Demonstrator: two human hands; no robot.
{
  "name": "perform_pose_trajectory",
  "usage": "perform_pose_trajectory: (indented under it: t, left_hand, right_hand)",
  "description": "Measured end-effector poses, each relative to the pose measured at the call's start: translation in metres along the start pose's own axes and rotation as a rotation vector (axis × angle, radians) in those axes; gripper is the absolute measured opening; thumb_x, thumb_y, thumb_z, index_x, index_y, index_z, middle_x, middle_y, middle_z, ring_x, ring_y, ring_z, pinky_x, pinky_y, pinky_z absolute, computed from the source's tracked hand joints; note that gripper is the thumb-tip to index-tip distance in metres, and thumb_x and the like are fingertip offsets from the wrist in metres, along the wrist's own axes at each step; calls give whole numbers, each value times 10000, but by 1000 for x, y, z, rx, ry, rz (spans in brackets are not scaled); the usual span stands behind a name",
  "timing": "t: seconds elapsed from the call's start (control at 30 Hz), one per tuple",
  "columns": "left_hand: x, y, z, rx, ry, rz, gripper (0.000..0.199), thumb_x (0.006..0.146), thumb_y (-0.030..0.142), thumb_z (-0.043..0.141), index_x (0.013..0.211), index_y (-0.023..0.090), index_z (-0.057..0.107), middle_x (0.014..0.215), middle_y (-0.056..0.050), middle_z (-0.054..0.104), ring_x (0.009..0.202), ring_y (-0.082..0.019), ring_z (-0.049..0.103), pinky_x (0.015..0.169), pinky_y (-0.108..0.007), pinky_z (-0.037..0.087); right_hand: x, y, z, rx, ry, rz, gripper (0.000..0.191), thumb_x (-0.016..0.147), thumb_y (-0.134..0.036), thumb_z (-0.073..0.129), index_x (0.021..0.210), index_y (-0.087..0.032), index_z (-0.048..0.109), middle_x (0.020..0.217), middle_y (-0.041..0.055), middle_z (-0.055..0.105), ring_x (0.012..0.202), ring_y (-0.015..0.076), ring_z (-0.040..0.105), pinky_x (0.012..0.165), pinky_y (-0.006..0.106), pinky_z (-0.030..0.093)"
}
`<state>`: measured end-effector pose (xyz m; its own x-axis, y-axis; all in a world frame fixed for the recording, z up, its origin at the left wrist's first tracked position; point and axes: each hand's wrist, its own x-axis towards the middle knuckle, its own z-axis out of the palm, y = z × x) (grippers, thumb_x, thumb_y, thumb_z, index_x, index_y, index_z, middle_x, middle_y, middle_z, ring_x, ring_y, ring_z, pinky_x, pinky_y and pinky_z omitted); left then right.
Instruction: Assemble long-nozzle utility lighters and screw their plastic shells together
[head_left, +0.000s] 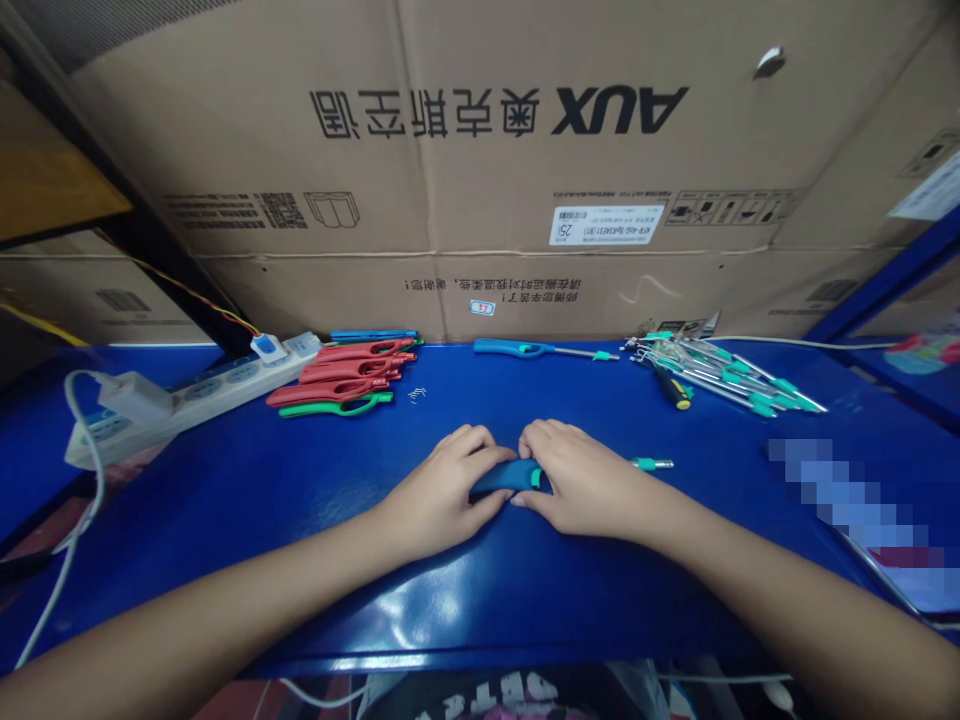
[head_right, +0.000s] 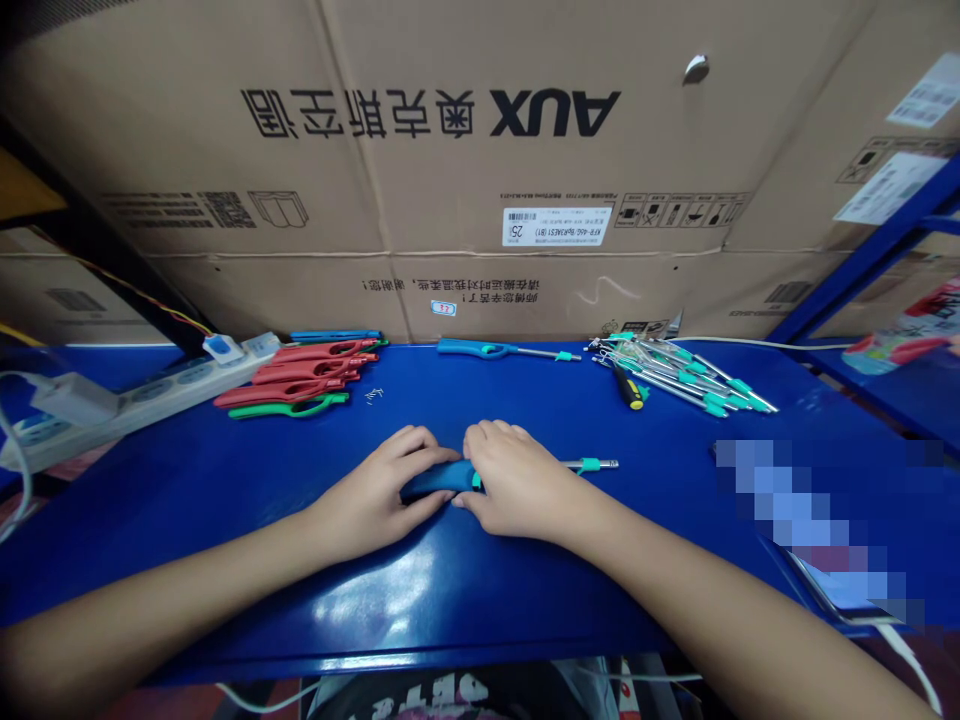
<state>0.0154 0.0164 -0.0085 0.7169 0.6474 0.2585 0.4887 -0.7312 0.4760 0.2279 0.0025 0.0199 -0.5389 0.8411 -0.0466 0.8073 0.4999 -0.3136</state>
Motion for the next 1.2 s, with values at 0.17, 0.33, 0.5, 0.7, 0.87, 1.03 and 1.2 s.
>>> perform_pose_trajectory:
  t: [0.17, 0.33, 0.5, 0.7, 0.87, 1.03, 1.2]
  left_hand:
    - [-1, 2, -1, 112, -20, 33, 310, 987, 281, 562, 1286, 203, 582, 1078, -104, 588, 1008, -266, 541, 895, -436, 494]
    - [0, -6, 2, -20, -27, 4, 248, 1012, 296, 526, 1246, 222, 564, 1155, -96, 579, 1061, -252, 551, 969, -428, 481]
    - [3, -16, 1, -67, 33, -28, 217, 1039, 325, 484, 1213, 206, 537, 1160, -86, 578, 1082, -240, 529, 996, -424, 444]
    - [3, -19, -3, -63, 39, -27, 212, 1052, 327, 458, 1218, 213, 525, 1173, -77, 581, 1083, -231, 523, 986, -408, 431]
    - [4, -20, -4, -49, 17, -27, 212, 1051, 329, 465, 1215, 212, 529, 1180, -76, 577, 1084, -233, 513, 985, -406, 420]
    - [3, -24, -4, -55, 15, -48, 249, 1054, 352, 453, 1242, 214, 538, 1146, -74, 571, 1069, -235, 501, 985, -405, 417]
    - [3, -26, -6, -104, 8, -76, 275, 1055, 373, 450, 1261, 211, 534, 1117, -66, 552, 1079, -229, 503, 994, -390, 413]
  right_hand:
    - [1, 0, 1, 27, 26, -8, 261, 869, -351, 687, 992, -175, 538, 1053, 121, 631, 952, 265, 580, 816, 379, 434]
    - [1, 18, -6, 89, -5, -12, 385, 821, -459, 752, 1013, -200, 541, 1057, 85, 635, 970, 265, 584, 804, 359, 428]
    - [4, 38, -17, 213, 10, 63, 360, 804, -428, 786, 991, -204, 576, 1050, 54, 640, 958, 223, 588, 797, 320, 431]
    - [7, 43, -15, 316, 53, 63, 342, 799, -403, 785, 1001, -212, 587, 1041, 33, 630, 866, 179, 589, 758, 300, 437]
    - [8, 44, -13, 330, 30, 51, 361, 787, -408, 796, 987, -211, 570, 963, 16, 629, 826, 172, 563, 732, 289, 405]
    - [9, 48, -9, 322, 35, 8, 388, 832, -483, 741, 1006, -216, 520, 997, 23, 596, 846, 176, 532, 737, 292, 390]
    - [11, 50, -7, 360, 72, -10, 409, 804, -494, 766, 974, -215, 519, 957, 11, 559, 805, 161, 513, 718, 284, 393]
